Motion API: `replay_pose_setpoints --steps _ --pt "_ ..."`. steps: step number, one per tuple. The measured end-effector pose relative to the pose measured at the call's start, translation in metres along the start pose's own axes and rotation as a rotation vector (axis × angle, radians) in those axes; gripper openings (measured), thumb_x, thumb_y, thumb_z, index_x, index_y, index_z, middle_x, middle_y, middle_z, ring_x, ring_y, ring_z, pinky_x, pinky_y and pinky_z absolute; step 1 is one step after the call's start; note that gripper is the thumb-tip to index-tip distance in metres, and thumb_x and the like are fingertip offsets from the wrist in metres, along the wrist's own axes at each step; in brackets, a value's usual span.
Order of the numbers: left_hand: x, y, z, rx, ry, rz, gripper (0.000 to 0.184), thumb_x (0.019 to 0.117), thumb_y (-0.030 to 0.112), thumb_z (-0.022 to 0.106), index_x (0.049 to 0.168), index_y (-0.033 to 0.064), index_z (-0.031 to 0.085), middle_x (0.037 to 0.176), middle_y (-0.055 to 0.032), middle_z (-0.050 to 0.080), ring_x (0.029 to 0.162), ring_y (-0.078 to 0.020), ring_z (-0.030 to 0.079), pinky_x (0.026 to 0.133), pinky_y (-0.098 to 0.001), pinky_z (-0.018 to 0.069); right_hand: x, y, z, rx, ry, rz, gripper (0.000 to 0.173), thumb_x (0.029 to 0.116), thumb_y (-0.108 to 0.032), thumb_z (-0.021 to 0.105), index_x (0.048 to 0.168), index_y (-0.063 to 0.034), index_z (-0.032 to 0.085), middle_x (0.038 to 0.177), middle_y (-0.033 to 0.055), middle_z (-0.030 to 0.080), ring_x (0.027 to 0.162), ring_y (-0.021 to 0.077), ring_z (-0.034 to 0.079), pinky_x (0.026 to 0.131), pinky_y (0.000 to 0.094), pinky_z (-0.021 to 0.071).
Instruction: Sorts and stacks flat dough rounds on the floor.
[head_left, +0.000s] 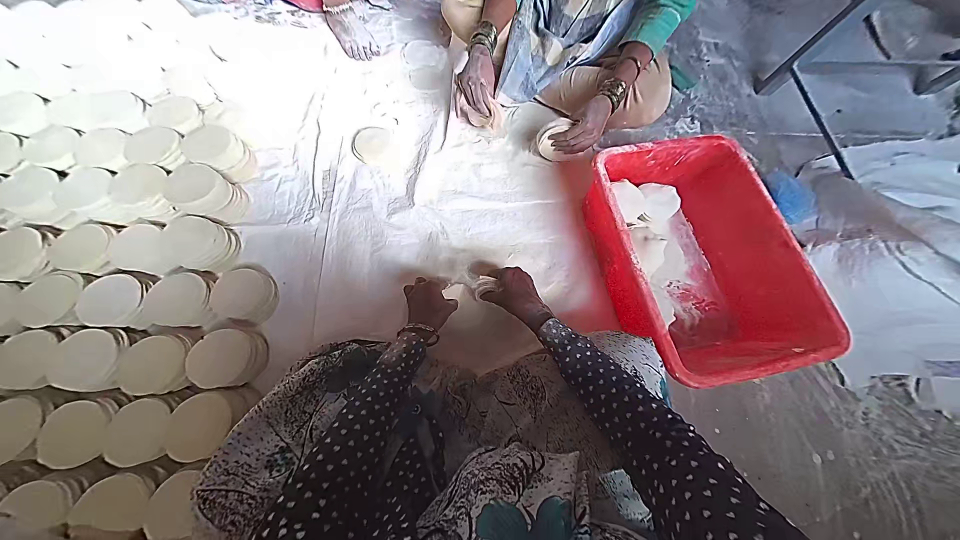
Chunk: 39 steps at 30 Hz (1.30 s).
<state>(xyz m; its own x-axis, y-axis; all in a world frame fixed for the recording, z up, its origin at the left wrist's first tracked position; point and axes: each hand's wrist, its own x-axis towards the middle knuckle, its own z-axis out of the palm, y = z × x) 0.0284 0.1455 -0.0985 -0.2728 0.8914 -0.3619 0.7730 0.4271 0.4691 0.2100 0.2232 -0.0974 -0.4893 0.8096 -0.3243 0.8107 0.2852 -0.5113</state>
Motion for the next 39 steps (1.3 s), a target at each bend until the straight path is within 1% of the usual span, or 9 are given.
replay_pose_setpoints --steps 5,9,13,16,22,25,31,36,39 --pt "-0.003 -0.003 -0.009 -0.09 0.18 0.127 0.033 0.0816 0.026 0.083 0.103 0.0023 0.076 0.102 -0.0184 0.073 0.112 -0.0384 0.062 0.102 -0.0597 0.0386 0.001 0.005 -0.011 0.132 0.127 -0.119 0.03 0.0829 -0.024 0.085 0.105 -0.0083 0.074 0.091 0.0157 0.074 0.086 0.0343 0.072 0.076 0.0584 0.0554" --pt "0.0 0.003 -0.002 0.18 -0.106 0.061 0.045 0.09 0.036 0.075 0.112 -0.0035 0.07 0.118 -0.0221 0.068 0.125 -0.0381 0.056 0.112 -0.0557 0.0327 0.012 0.0 0.004 -0.022 -0.087 -0.04 0.035 0.0869 -0.026 0.08 0.115 -0.0061 0.073 0.106 0.0194 0.073 0.104 0.0386 0.069 0.091 0.0606 0.0517" --pt "-0.005 -0.008 -0.01 -0.046 0.147 0.133 0.045 0.0824 0.031 0.082 0.117 0.003 0.074 0.111 -0.0196 0.072 0.117 -0.0379 0.06 0.105 -0.0585 0.0363 0.005 0.006 -0.014 0.142 0.049 -0.046 0.036 0.083 -0.027 0.084 0.114 -0.0108 0.074 0.105 0.0137 0.075 0.101 0.0322 0.071 0.091 0.0573 0.0544" --pt "-0.002 -0.007 0.0 0.129 -0.092 0.009 0.053 0.0864 0.039 0.079 0.117 -0.0032 0.069 0.12 -0.0221 0.067 0.126 -0.0383 0.054 0.113 -0.0558 0.0306 0.012 0.001 0.002 -0.037 -0.088 0.054 0.044 0.0858 -0.031 0.08 0.125 -0.0129 0.072 0.114 0.0178 0.073 0.111 0.0382 0.068 0.095 0.0615 0.051" --pt "-0.011 -0.004 -0.023 -0.22 0.082 0.062 0.038 0.0942 0.029 0.075 0.109 -0.0051 0.071 0.101 -0.0251 0.072 0.103 -0.0401 0.068 0.099 -0.0596 0.0469 0.001 0.008 -0.019 0.314 0.079 -0.077 0.027 0.093 -0.021 0.078 0.107 0.0007 0.073 0.096 0.0198 0.074 0.09 0.0341 0.072 0.084 0.0571 0.0558" --pt "0.0 -0.006 -0.039 -0.218 0.125 0.144 0.034 0.0991 0.028 0.069 0.102 -0.0065 0.072 0.094 -0.0255 0.071 0.095 -0.0405 0.069 0.09 -0.0599 0.0499 -0.031 -0.031 -0.056 0.261 0.082 -0.018 0.024 0.0946 -0.016 0.075 0.105 0.0049 0.069 0.094 0.0221 0.07 0.085 0.0345 0.069 0.078 0.0533 0.0557" --pt "0.004 -0.003 -0.049 0.02 0.046 -0.013 0.02 0.0916 0.007 0.067 0.106 -0.0052 0.071 0.105 -0.028 0.069 0.107 -0.0463 0.065 0.091 -0.0637 0.0491 -0.075 -0.092 -0.097 0.066 -0.052 0.167 0.02 0.0968 -0.002 0.067 0.113 0.0102 0.065 0.111 0.0297 0.067 0.106 0.0449 0.066 0.093 0.059 0.0523" --pt "-0.004 -0.027 -0.043 -0.418 0.276 0.161 0.015 0.0923 0.004 0.07 0.101 -0.0082 0.07 0.094 -0.0249 0.07 0.088 -0.035 0.069 0.084 -0.0554 0.0527 -0.013 0.0 -0.044 0.36 0.256 -0.192 0.028 0.0837 0.007 0.072 0.112 0.0054 0.07 0.1 0.024 0.072 0.09 0.0354 0.071 0.081 0.0556 0.0558" --pt "-0.003 -0.035 -0.026 -0.368 0.168 0.073 0.037 0.0822 0.015 0.087 0.109 -0.0043 0.072 0.103 -0.0241 0.072 0.1 -0.0371 0.07 0.093 -0.0583 0.0514 -0.041 -0.046 -0.061 0.273 0.057 0.073 0.04 0.0797 -0.004 0.088 0.115 0.002 0.068 0.107 0.0233 0.07 0.101 0.0382 0.069 0.091 0.0582 0.0539"
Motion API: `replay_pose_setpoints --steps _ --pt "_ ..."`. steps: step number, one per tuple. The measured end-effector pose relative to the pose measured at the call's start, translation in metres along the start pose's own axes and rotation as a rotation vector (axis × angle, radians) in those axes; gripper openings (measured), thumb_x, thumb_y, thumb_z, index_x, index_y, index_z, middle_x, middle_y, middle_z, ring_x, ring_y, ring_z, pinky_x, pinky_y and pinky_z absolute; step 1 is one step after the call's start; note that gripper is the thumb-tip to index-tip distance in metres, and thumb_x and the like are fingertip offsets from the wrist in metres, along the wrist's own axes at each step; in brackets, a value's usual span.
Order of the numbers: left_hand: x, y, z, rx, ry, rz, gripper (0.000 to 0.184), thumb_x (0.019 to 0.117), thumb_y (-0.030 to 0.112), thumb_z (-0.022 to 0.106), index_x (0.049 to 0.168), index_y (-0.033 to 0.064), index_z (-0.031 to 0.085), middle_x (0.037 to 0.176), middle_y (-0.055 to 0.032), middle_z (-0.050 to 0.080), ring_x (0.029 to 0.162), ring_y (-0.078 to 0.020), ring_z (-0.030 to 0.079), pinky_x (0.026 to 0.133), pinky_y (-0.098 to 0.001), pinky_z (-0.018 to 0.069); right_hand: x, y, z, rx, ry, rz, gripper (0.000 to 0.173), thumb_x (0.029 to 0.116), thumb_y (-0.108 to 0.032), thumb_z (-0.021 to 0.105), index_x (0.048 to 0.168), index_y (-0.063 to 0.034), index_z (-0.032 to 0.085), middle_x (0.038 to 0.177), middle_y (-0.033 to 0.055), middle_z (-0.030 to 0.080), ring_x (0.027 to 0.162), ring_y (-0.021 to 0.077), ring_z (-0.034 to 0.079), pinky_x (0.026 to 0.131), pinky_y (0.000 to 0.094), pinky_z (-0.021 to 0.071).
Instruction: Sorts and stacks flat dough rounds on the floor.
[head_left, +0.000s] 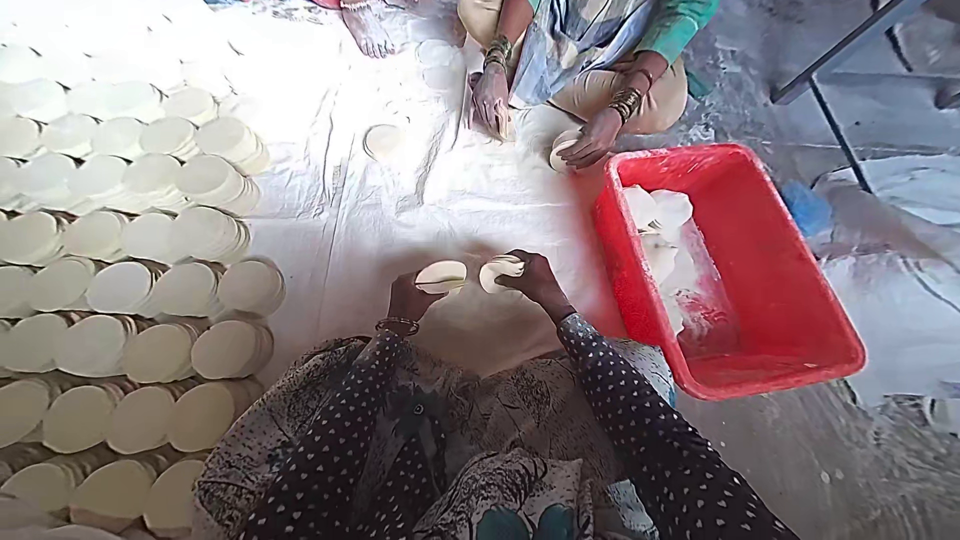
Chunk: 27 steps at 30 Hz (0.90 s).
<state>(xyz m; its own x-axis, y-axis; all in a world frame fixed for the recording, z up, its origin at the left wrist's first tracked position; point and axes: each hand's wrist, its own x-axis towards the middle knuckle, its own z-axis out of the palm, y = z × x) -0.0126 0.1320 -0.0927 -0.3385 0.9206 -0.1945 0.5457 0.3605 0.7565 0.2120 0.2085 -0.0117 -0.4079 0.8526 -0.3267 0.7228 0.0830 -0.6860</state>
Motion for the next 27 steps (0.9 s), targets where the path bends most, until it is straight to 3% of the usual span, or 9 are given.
replay_pose_setpoints --steps 3,6,10,14,17,20,22,24,27 --pt "0.015 0.003 0.021 0.177 -0.061 -0.014 0.032 0.0787 0.014 0.085 0.107 0.0015 0.076 0.105 -0.0227 0.072 0.108 -0.0418 0.065 0.098 -0.0633 0.0448 0.05 0.06 0.047 -0.169 0.074 -0.189 0.033 0.0799 -0.025 0.087 0.099 -0.0011 0.075 0.09 0.021 0.073 0.087 0.0399 0.071 0.077 0.0616 0.0552" --pt "0.0 0.009 0.021 0.098 0.074 0.092 0.03 0.0795 0.012 0.086 0.105 0.0004 0.075 0.105 -0.0212 0.072 0.109 -0.0405 0.065 0.097 -0.0616 0.0466 0.057 0.066 0.039 -0.073 0.055 -0.164 0.032 0.0822 -0.023 0.087 0.106 -0.0063 0.074 0.093 0.0163 0.074 0.088 0.034 0.072 0.08 0.0592 0.056" --pt "0.004 0.008 0.031 0.294 -0.093 0.01 0.037 0.0842 0.019 0.081 0.12 0.0104 0.075 0.111 -0.0172 0.073 0.114 -0.0379 0.063 0.104 -0.0587 0.0404 0.059 0.063 0.054 -0.249 -0.072 -0.072 0.035 0.084 -0.026 0.083 0.114 -0.0088 0.075 0.103 0.0186 0.074 0.099 0.0393 0.07 0.086 0.0627 0.0537" --pt "0.001 0.012 0.02 0.144 0.017 0.041 0.036 0.0801 0.015 0.086 0.11 -0.0011 0.074 0.106 -0.022 0.072 0.109 -0.0407 0.065 0.099 -0.0607 0.0453 0.048 0.056 0.038 -0.083 0.018 -0.169 0.028 0.082 -0.022 0.087 0.103 -0.0088 0.074 0.09 0.0142 0.074 0.082 0.0323 0.072 0.074 0.0573 0.0567" --pt "-0.002 0.012 0.025 0.342 -0.19 -0.058 0.033 0.0858 0.022 0.081 0.105 -0.0036 0.072 0.104 -0.0243 0.07 0.108 -0.0426 0.063 0.101 -0.0611 0.0415 0.032 0.032 0.034 -0.263 -0.157 -0.011 0.039 0.0887 -0.019 0.081 0.121 -0.0015 0.07 0.111 0.0238 0.071 0.108 0.0425 0.067 0.092 0.0631 0.0516" --pt "0.0 0.018 0.023 0.311 -0.121 0.007 0.031 0.0833 0.017 0.081 0.111 0.0043 0.076 0.106 -0.0199 0.073 0.11 -0.0393 0.064 0.1 -0.0586 0.043 0.051 0.058 0.042 -0.24 -0.006 -0.161 0.032 0.0819 -0.02 0.085 0.108 -0.005 0.074 0.098 0.0201 0.074 0.096 0.0393 0.071 0.084 0.0615 0.0546" --pt "-0.004 0.014 0.019 0.269 -0.056 0.039 0.029 0.081 0.016 0.085 0.104 0.0022 0.074 0.102 -0.0204 0.072 0.107 -0.0405 0.064 0.097 -0.0608 0.0434 0.043 0.057 0.033 -0.138 0.012 -0.162 0.03 0.0817 -0.022 0.087 0.106 -0.0094 0.074 0.094 0.0168 0.074 0.09 0.0366 0.071 0.078 0.0615 0.0545" --pt "-0.004 0.011 0.025 0.381 -0.175 -0.041 0.038 0.0845 0.026 0.083 0.112 0.0018 0.074 0.109 -0.0205 0.071 0.114 -0.0392 0.062 0.104 -0.0581 0.0401 0.04 0.052 0.04 -0.236 -0.088 -0.097 0.037 0.0835 -0.024 0.085 0.115 -0.0091 0.075 0.102 0.0205 0.073 0.097 0.041 0.07 0.082 0.0645 0.0529" --pt "-0.001 0.017 0.024 0.362 -0.14 0.016 0.037 0.0872 0.026 0.081 0.115 0.0019 0.075 0.109 -0.021 0.072 0.113 -0.0391 0.064 0.105 -0.0576 0.0409 0.051 0.05 0.042 -0.286 -0.063 -0.147 0.028 0.0842 -0.022 0.083 0.108 -0.008 0.076 0.099 0.0192 0.074 0.096 0.0393 0.071 0.084 0.062 0.0536"
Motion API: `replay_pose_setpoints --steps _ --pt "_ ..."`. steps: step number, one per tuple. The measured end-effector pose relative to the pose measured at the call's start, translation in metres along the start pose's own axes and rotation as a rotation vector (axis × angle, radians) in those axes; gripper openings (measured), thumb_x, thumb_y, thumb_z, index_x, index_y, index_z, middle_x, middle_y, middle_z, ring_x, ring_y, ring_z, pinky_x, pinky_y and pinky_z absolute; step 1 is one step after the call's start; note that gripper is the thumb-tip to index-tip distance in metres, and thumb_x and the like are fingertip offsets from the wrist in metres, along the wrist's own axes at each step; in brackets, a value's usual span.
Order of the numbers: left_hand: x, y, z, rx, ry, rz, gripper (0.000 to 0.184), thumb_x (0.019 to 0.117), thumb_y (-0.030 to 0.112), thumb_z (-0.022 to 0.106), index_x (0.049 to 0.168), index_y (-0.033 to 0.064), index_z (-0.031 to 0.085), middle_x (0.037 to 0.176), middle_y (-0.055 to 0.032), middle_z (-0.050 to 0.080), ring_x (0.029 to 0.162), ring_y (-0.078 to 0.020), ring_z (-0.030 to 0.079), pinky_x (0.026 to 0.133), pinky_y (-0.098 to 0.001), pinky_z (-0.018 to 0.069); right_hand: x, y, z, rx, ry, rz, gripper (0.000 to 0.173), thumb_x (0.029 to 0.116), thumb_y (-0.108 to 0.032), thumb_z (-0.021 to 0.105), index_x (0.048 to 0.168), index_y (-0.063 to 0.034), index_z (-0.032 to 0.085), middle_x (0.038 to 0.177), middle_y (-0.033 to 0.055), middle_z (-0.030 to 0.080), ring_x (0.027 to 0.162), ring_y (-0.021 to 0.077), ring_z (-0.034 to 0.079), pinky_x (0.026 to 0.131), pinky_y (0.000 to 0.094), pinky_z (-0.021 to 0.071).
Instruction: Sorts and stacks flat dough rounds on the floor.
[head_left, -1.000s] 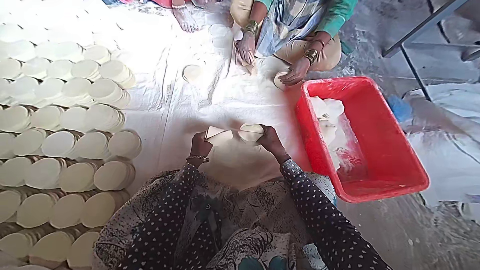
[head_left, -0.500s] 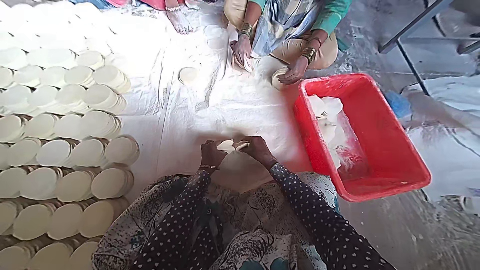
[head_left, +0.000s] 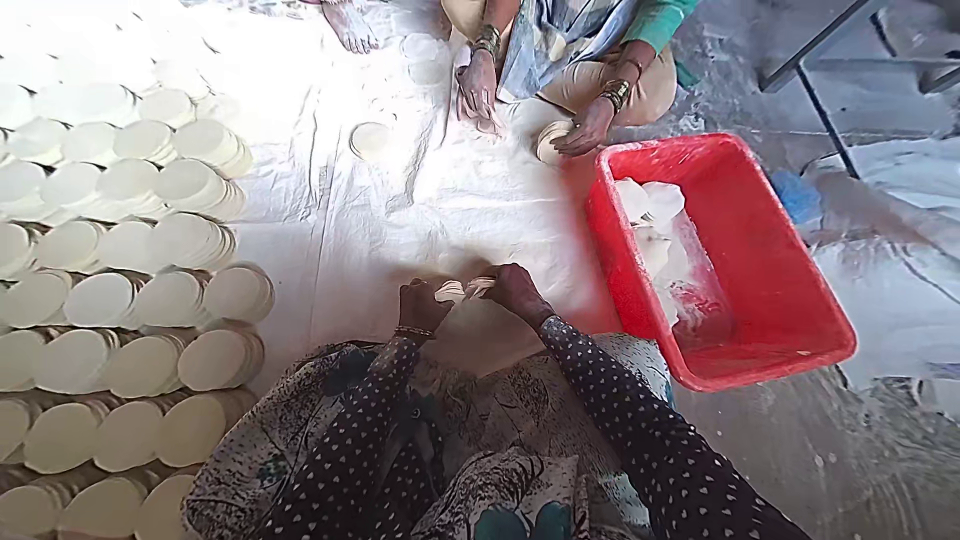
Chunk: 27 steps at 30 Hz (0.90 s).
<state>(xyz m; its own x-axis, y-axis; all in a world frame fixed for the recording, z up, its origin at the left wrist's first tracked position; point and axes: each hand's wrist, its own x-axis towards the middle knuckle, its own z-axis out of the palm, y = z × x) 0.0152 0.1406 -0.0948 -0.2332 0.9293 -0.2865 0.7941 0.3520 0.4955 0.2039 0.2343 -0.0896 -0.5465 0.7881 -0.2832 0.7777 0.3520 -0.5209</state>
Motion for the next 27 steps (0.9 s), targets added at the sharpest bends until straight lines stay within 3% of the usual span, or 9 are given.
replay_pose_setpoints --steps 3,6,10,12,14,17,21,25,27 --pt "-0.005 -0.006 -0.002 -0.099 0.125 0.028 0.033 0.0848 0.021 0.084 0.111 0.003 0.075 0.106 -0.02 0.073 0.111 -0.0395 0.064 0.102 -0.0604 0.0411 -0.006 0.006 -0.008 0.106 0.083 0.002 0.034 0.082 -0.025 0.087 0.111 -0.0119 0.075 0.098 0.0174 0.075 0.094 0.038 0.072 0.08 0.0629 0.0543" --pt "-0.002 -0.003 0.007 0.048 -0.069 -0.028 0.038 0.0903 0.026 0.078 0.119 0.0017 0.073 0.115 -0.0212 0.071 0.118 -0.039 0.061 0.108 -0.0564 0.039 0.001 0.005 0.012 -0.009 -0.017 0.012 0.035 0.0854 -0.027 0.083 0.115 -0.0092 0.075 0.103 0.0196 0.074 0.1 0.0403 0.07 0.086 0.0628 0.0534" --pt "-0.008 -0.003 -0.004 -0.091 0.106 0.056 0.041 0.091 0.018 0.074 0.128 0.0013 0.068 0.116 -0.0208 0.071 0.116 -0.0391 0.063 0.108 -0.0578 0.039 0.001 0.015 -0.003 0.154 0.067 0.001 0.032 0.0849 -0.027 0.084 0.112 -0.0145 0.072 0.099 0.0138 0.074 0.093 0.0341 0.071 0.081 0.0597 0.0546" --pt "-0.003 -0.009 0.005 -0.03 -0.054 -0.011 0.048 0.0909 0.024 0.075 0.133 0.0017 0.065 0.121 -0.0207 0.069 0.121 -0.0378 0.061 0.111 -0.0563 0.0362 0.004 0.015 0.008 0.058 -0.035 0.087 0.042 0.084 -0.03 0.082 0.122 -0.0156 0.071 0.108 0.0176 0.073 0.102 0.0391 0.07 0.085 0.0638 0.0535" --pt "0.009 -0.006 0.002 0.032 -0.146 -0.019 0.048 0.09 0.03 0.077 0.128 0.0032 0.068 0.122 -0.0192 0.069 0.123 -0.0358 0.06 0.112 -0.0547 0.036 0.012 0.009 0.01 -0.013 -0.088 0.091 0.042 0.0844 -0.031 0.081 0.12 -0.0105 0.072 0.111 0.0193 0.073 0.107 0.0395 0.068 0.091 0.0624 0.0517" --pt "0.0 -0.008 -0.008 -0.12 0.089 0.091 0.037 0.0849 0.021 0.081 0.115 0.001 0.074 0.11 -0.0204 0.073 0.113 -0.0389 0.065 0.105 -0.0599 0.0407 0.005 0.013 -0.003 0.11 0.003 0.028 0.036 0.0835 -0.032 0.084 0.109 -0.0096 0.073 0.102 0.0163 0.074 0.1 0.0352 0.07 0.088 0.0597 0.0531" --pt "-0.001 -0.01 0.005 -0.018 -0.053 0.019 0.036 0.09 0.023 0.077 0.124 0.0129 0.074 0.121 -0.0118 0.072 0.122 -0.0326 0.061 0.112 -0.055 0.0359 0.008 0.014 0.009 -0.026 -0.078 0.078 0.034 0.0829 -0.028 0.082 0.114 -0.0146 0.076 0.103 0.0157 0.074 0.101 0.0369 0.07 0.086 0.0614 0.0533" --pt "-0.001 -0.019 0.005 -0.19 0.177 0.083 0.024 0.0863 0.016 0.082 0.105 0.0025 0.075 0.103 -0.018 0.073 0.105 -0.0371 0.067 0.098 -0.0577 0.0473 0.003 0.017 0.001 0.172 0.075 -0.052 0.028 0.0824 -0.02 0.086 0.107 -0.0109 0.075 0.097 0.013 0.075 0.092 0.0319 0.072 0.084 0.0587 0.0564" --pt "-0.002 -0.02 0.009 -0.144 0.084 0.003 0.038 0.0863 0.021 0.083 0.118 0.0041 0.073 0.111 -0.0195 0.072 0.112 -0.0386 0.064 0.102 -0.0577 0.0448 0.003 0.016 0.009 0.076 0.031 0.003 0.037 0.0818 -0.027 0.085 0.114 -0.0125 0.074 0.101 0.0152 0.075 0.096 0.0356 0.072 0.084 0.0615 0.0549"
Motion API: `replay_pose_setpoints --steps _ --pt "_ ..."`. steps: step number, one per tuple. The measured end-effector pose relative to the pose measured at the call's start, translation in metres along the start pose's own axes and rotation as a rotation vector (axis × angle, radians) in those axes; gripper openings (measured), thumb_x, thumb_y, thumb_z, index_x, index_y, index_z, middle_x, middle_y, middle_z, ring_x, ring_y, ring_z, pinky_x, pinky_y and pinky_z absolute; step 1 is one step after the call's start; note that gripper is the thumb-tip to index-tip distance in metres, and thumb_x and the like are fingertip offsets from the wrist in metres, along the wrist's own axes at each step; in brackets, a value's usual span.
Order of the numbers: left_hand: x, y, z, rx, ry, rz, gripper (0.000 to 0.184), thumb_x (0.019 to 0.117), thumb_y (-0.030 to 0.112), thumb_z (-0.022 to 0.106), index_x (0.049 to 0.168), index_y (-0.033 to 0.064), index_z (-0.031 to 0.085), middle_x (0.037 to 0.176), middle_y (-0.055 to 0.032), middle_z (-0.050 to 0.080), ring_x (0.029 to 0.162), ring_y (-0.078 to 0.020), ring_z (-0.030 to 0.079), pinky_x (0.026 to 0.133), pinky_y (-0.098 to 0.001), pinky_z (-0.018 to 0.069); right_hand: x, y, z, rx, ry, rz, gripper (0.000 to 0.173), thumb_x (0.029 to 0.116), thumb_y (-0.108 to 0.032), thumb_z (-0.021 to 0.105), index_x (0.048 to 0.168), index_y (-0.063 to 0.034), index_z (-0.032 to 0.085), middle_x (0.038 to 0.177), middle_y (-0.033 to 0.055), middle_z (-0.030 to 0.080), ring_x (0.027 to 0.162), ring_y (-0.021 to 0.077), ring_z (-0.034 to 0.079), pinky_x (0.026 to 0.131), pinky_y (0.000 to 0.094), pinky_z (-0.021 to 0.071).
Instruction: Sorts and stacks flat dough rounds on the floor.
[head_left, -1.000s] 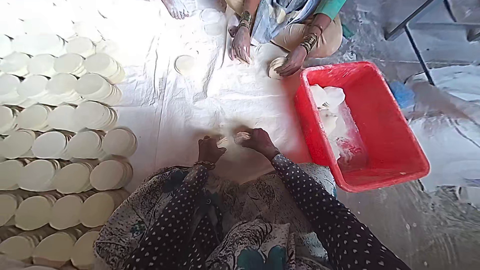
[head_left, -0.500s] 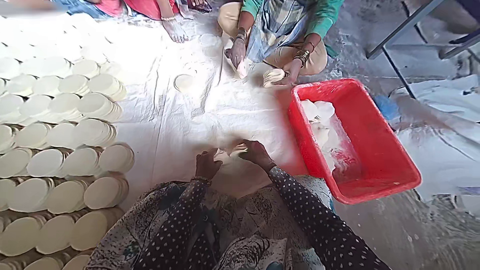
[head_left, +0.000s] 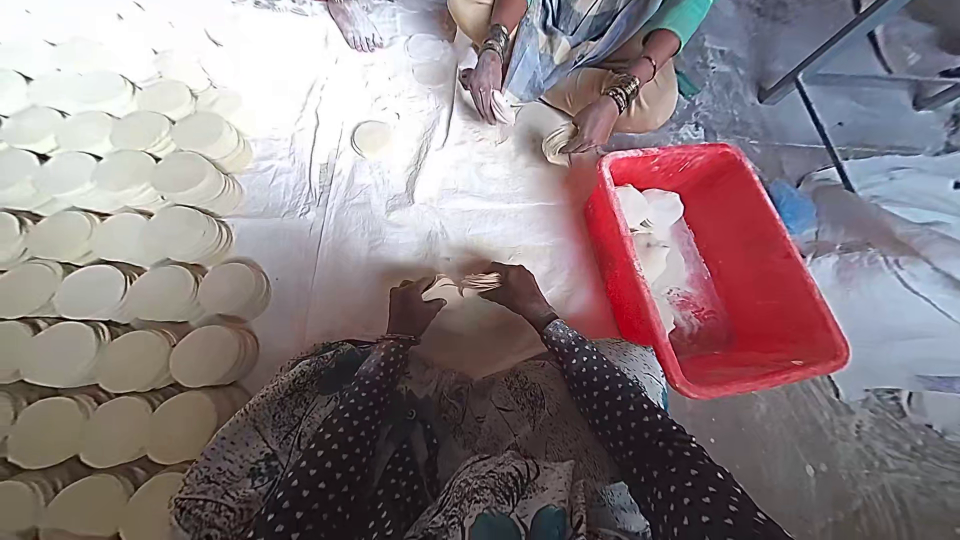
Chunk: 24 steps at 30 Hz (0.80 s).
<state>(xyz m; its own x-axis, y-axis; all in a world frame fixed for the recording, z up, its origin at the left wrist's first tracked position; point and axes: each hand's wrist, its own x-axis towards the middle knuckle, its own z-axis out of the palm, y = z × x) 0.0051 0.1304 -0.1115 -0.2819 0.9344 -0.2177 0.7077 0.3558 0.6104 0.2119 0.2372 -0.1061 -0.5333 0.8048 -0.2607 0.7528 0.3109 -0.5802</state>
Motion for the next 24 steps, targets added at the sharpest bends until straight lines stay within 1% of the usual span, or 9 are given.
replay_pose_setpoints --steps 3,6,10,11,13,17,21,22,24 --pt "0.011 0.007 0.0 0.087 -0.105 -0.045 0.042 0.0878 0.027 0.08 0.124 0.0069 0.073 0.118 -0.0186 0.071 0.119 -0.0369 0.061 0.108 -0.0543 0.0394 0.012 -0.003 0.004 -0.1 -0.059 0.051 0.04 0.0839 -0.032 0.083 0.119 -0.0145 0.075 0.106 0.0157 0.075 0.102 0.0361 0.071 0.089 0.0605 0.0538" --pt "0.001 0.004 -0.007 -0.028 0.061 0.063 0.031 0.0838 0.019 0.083 0.106 0.0003 0.073 0.105 -0.0194 0.072 0.11 -0.0387 0.064 0.101 -0.0594 0.0422 0.001 0.002 -0.01 0.079 0.056 -0.028 0.033 0.0806 -0.024 0.088 0.107 -0.0113 0.074 0.096 0.0138 0.075 0.091 0.0336 0.072 0.081 0.0601 0.0551" --pt "0.005 0.012 0.0 0.123 -0.12 -0.04 0.036 0.0875 0.026 0.081 0.114 0.0017 0.074 0.111 -0.0192 0.072 0.116 -0.0377 0.061 0.106 -0.0565 0.0388 0.01 -0.002 0.006 -0.096 -0.058 0.028 0.035 0.0831 -0.026 0.082 0.115 -0.0129 0.074 0.103 0.0173 0.074 0.099 0.0385 0.071 0.084 0.0624 0.0539" --pt "0.006 0.014 -0.002 0.098 -0.09 -0.015 0.035 0.0874 0.023 0.08 0.116 0.0039 0.075 0.113 -0.0182 0.072 0.117 -0.037 0.061 0.107 -0.0565 0.039 0.01 -0.004 0.001 -0.084 -0.051 0.02 0.032 0.082 -0.021 0.082 0.112 -0.0115 0.075 0.101 0.0177 0.074 0.098 0.0385 0.071 0.084 0.0619 0.0538" --pt "-0.001 0.008 -0.005 0.007 0.041 0.067 0.027 0.0846 0.016 0.082 0.107 0.0025 0.075 0.107 -0.0183 0.073 0.114 -0.0386 0.063 0.103 -0.0598 0.0405 0.003 -0.001 -0.008 0.069 0.004 -0.034 0.028 0.0786 -0.013 0.084 0.103 -0.0069 0.073 0.094 0.0183 0.073 0.09 0.0379 0.071 0.078 0.0625 0.0536" --pt "0.0 0.003 0.004 0.153 -0.083 0.045 0.03 0.0894 0.023 0.079 0.115 0.008 0.076 0.114 -0.0143 0.073 0.12 -0.0353 0.06 0.106 -0.0559 0.038 0.007 -0.001 0.004 -0.094 -0.066 0.026 0.042 0.0828 -0.03 0.082 0.122 -0.0169 0.074 0.107 0.0157 0.074 0.103 0.0369 0.07 0.089 0.0621 0.0523" --pt "-0.002 0.003 0.0 0.108 0.043 0.124 0.023 0.088 0.019 0.079 0.106 0.0054 0.076 0.103 -0.015 0.074 0.114 -0.0376 0.062 0.101 -0.0587 0.0395 0.005 0.003 -0.006 -0.025 0.018 -0.048 0.025 0.0797 -0.013 0.081 0.104 -0.0135 0.075 0.095 0.0136 0.075 0.092 0.0355 0.071 0.08 0.0607 0.0538" --pt "-0.003 0.004 0.002 0.113 0.023 0.123 0.025 0.0886 0.019 0.078 0.11 0.0065 0.075 0.106 -0.0147 0.074 0.116 -0.0377 0.061 0.102 -0.0585 0.0391 0.006 0.004 -0.002 -0.05 0.015 -0.063 0.029 0.0793 -0.013 0.082 0.107 -0.0126 0.075 0.097 0.0149 0.075 0.094 0.0368 0.071 0.084 0.061 0.053" --pt "-0.005 0.009 0.006 0.15 -0.066 0.113 0.029 0.0903 0.019 0.078 0.118 0.0095 0.076 0.111 -0.0147 0.074 0.117 -0.0368 0.06 0.103 -0.0573 0.0372 0.005 -0.001 0.007 -0.148 -0.037 -0.097 0.033 0.0839 -0.014 0.079 0.117 -0.0099 0.076 0.107 0.0167 0.075 0.107 0.0388 0.069 0.104 0.0606 0.0454"
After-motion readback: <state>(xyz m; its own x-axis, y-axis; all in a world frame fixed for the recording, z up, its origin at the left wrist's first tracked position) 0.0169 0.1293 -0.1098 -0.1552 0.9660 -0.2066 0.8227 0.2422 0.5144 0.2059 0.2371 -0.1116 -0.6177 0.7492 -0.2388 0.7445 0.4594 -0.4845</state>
